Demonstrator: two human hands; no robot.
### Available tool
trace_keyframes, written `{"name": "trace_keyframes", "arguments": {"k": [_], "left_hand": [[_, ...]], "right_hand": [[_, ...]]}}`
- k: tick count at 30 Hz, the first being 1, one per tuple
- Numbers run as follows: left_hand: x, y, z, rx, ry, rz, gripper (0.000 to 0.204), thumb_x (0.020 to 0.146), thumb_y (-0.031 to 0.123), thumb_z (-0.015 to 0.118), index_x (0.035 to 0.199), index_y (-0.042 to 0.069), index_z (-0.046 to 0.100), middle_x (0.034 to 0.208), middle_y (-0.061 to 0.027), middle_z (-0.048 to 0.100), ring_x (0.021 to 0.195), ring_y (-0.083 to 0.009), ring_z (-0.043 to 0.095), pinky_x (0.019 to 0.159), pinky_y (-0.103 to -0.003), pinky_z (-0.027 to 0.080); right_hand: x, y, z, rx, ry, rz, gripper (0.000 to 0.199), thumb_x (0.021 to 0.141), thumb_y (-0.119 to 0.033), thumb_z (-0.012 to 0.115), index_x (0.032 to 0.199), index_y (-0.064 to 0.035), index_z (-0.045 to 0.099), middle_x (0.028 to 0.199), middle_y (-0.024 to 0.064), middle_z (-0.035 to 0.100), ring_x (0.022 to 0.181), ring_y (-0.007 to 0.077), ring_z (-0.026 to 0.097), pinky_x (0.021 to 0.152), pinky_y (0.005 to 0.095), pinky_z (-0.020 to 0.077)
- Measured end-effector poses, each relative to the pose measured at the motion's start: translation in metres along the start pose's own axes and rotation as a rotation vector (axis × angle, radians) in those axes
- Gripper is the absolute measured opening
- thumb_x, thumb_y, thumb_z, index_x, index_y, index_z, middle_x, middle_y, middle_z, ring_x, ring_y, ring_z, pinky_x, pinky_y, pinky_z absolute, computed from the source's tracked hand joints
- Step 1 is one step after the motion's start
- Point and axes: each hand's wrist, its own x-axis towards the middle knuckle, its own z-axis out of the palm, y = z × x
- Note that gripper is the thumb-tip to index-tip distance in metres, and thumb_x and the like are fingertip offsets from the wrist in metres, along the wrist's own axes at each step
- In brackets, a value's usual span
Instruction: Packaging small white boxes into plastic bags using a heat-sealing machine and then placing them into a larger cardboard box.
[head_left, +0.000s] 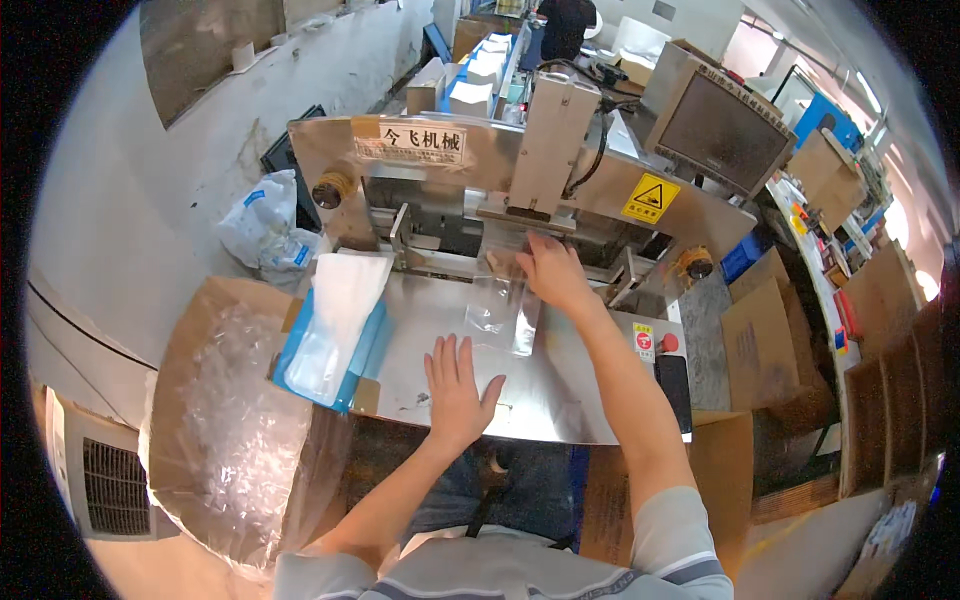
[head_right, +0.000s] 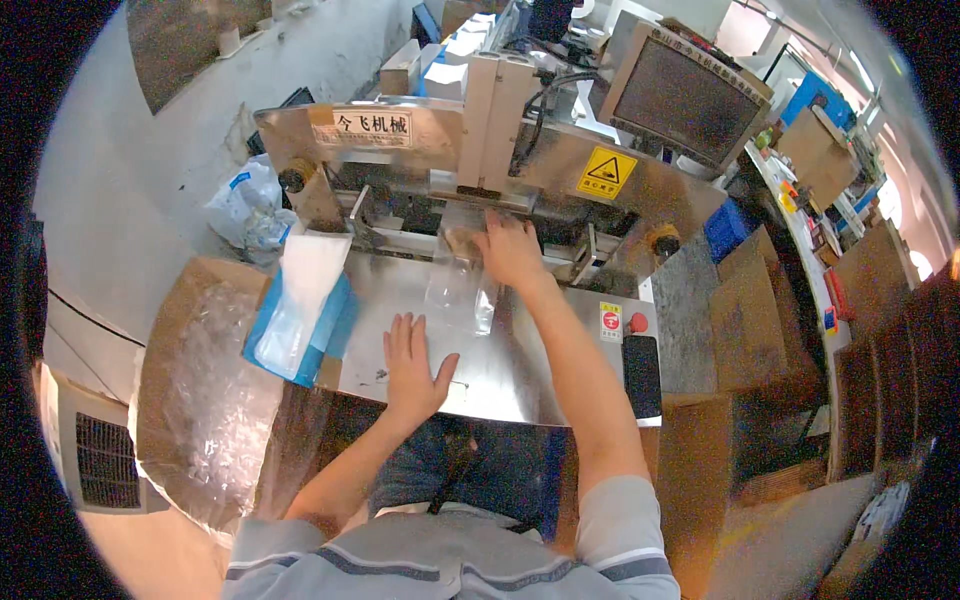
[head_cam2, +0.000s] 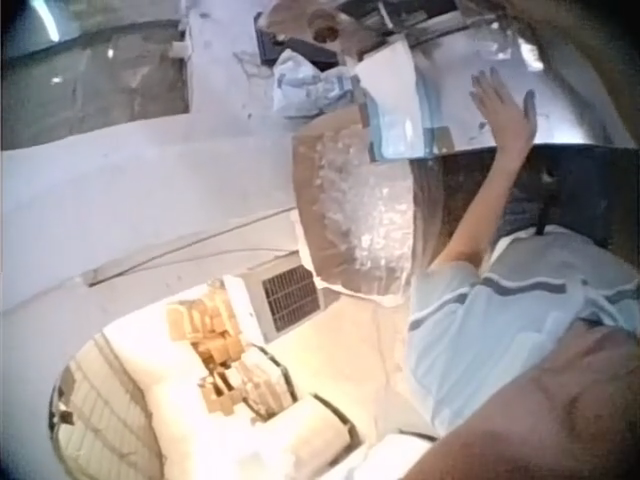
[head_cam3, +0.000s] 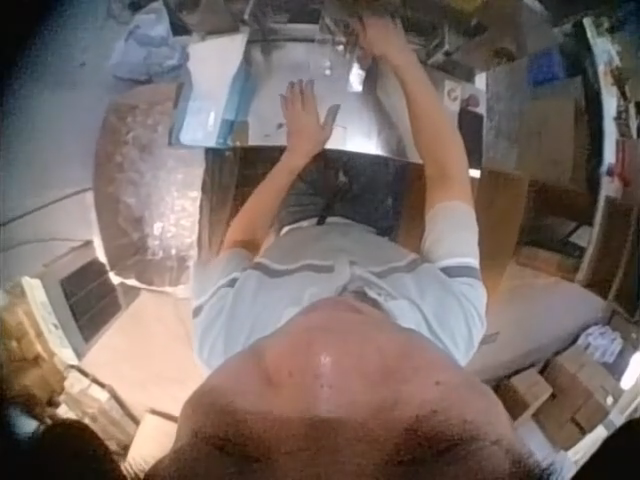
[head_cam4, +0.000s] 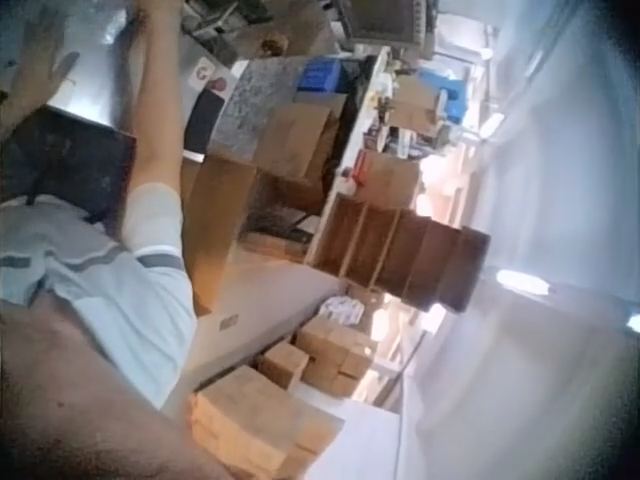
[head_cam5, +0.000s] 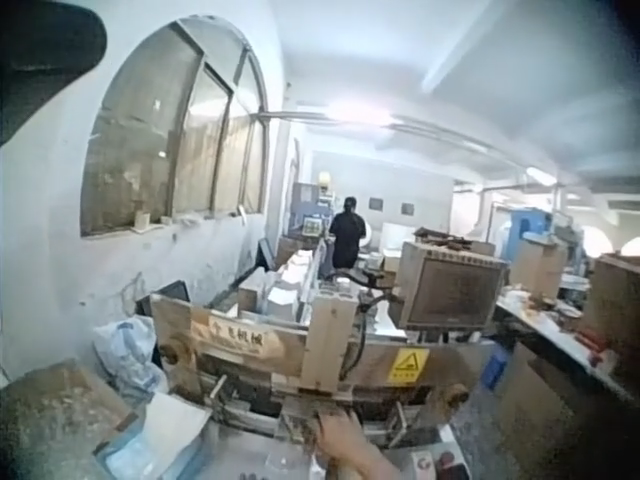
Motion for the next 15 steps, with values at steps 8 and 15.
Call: {"name": "trace_keyframes", "arguments": {"k": [8,15], "left_hand": [[-0.003,-0.009,-0.004,-0.056,0.09,-0.066,0.08,0.093,0.032,0.068,0.149,-0.01,0.029,0.151,-0.0351,0.032,0.144,-0.0527,0.026,0.118,-0.064,0.018],[-0.001,-0.008,0.002,-0.068,0.069,-0.065,0.08,0.094,0.035,0.067,0.149,-0.01,0.029,0.152,-0.0343,0.032,0.145,-0.0515,0.025,0.119,-0.061,0.018]], "right_hand": [[0.009,-0.01,-0.008,-0.033,-0.086,0.018,0.059,0.103,-0.04,0.045,0.144,0.0029,0.046,0.129,0.0288,0.062,0.127,0.0412,0.055,0.109,0.0593,0.0373],[-0.043,0.001,-0.011,0.406,0.195,0.004,0.059,0.103,-0.035,0.051,0.148,0.0026,0.043,0.133,0.0295,0.06,0.123,0.0447,0.058,0.111,0.0469,0.04]]}}
